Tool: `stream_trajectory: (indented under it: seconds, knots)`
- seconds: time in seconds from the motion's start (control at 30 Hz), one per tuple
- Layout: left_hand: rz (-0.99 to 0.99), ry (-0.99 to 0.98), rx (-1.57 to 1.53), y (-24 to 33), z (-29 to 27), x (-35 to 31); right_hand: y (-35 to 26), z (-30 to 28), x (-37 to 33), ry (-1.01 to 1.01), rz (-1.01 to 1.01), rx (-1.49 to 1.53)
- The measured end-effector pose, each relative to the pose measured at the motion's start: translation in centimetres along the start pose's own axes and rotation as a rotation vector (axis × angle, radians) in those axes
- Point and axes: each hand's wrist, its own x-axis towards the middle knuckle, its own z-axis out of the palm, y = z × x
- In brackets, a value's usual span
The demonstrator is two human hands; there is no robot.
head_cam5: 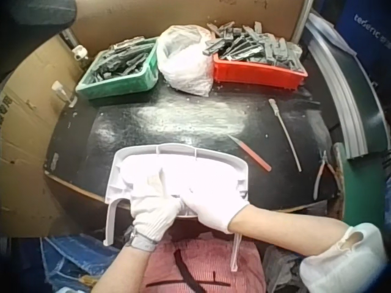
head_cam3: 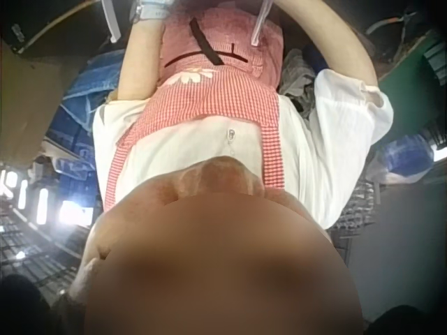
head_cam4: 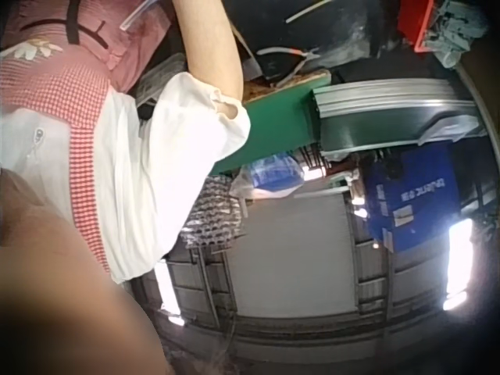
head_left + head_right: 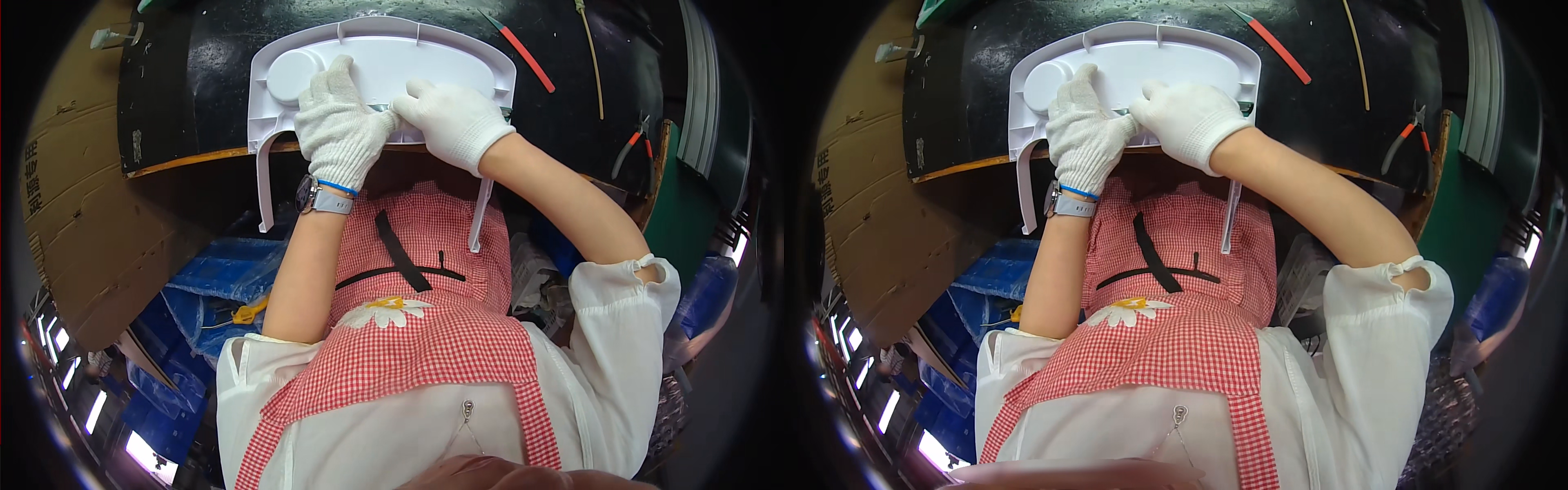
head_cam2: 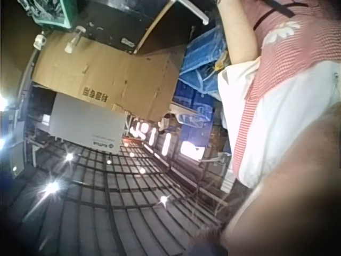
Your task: The recorder is using a small hand tool to remove excess plastic material from white injection-molded components at a factory workstation.
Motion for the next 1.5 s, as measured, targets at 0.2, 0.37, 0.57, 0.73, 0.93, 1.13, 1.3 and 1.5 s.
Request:
stream_trajectory:
  seconds: [0.2, 0.37, 0.57, 0.73, 0.93, 1.13, 1.3, 1.5]
  knots:
    - [0.017, 0.031, -0.004, -0.5, 0.4, 0.0, -1.5, -0.5, 0.0, -0.039, 0.112, 0.01]
    - [-0.007, -0.003, -0.066, -0.3, -0.1, 0.0, -2.3, -0.3, -0.4, -0.024, 0.162, 0.005]
    - [-0.043, -0.037, -0.082, -0.2, 0.1, 0.0, -2.7, 0.6, -0.7, 0.025, 0.243, 0.027]
    - [-0.026, -0.029, -0.087, -0.1, -0.3, 0.1, -2.0, 0.2, -0.8, 0.039, 0.223, 0.002]
    - [-0.063, -0.045, -0.073, 0.1, -0.9, 0.1, -0.5, 1.5, -0.7, 0.1, 0.005, -0.038]
    - [0.102, -0.021, -0.356, -2.6, -3.3, -1.9, -0.6, -0.8, -4.6, 0.351, 0.532, -0.027]
    - [-0.031, 0.105, -0.263, -8.8, -8.0, -7.8, 9.4, -2.5, -12.7, 0.546, 0.956, -0.175]
    - [-0.459, -0.16, -0.683, -12.6, -7.3, -9.3, 11.8, -4.1, -12.5, 0.447, 0.848, -0.469]
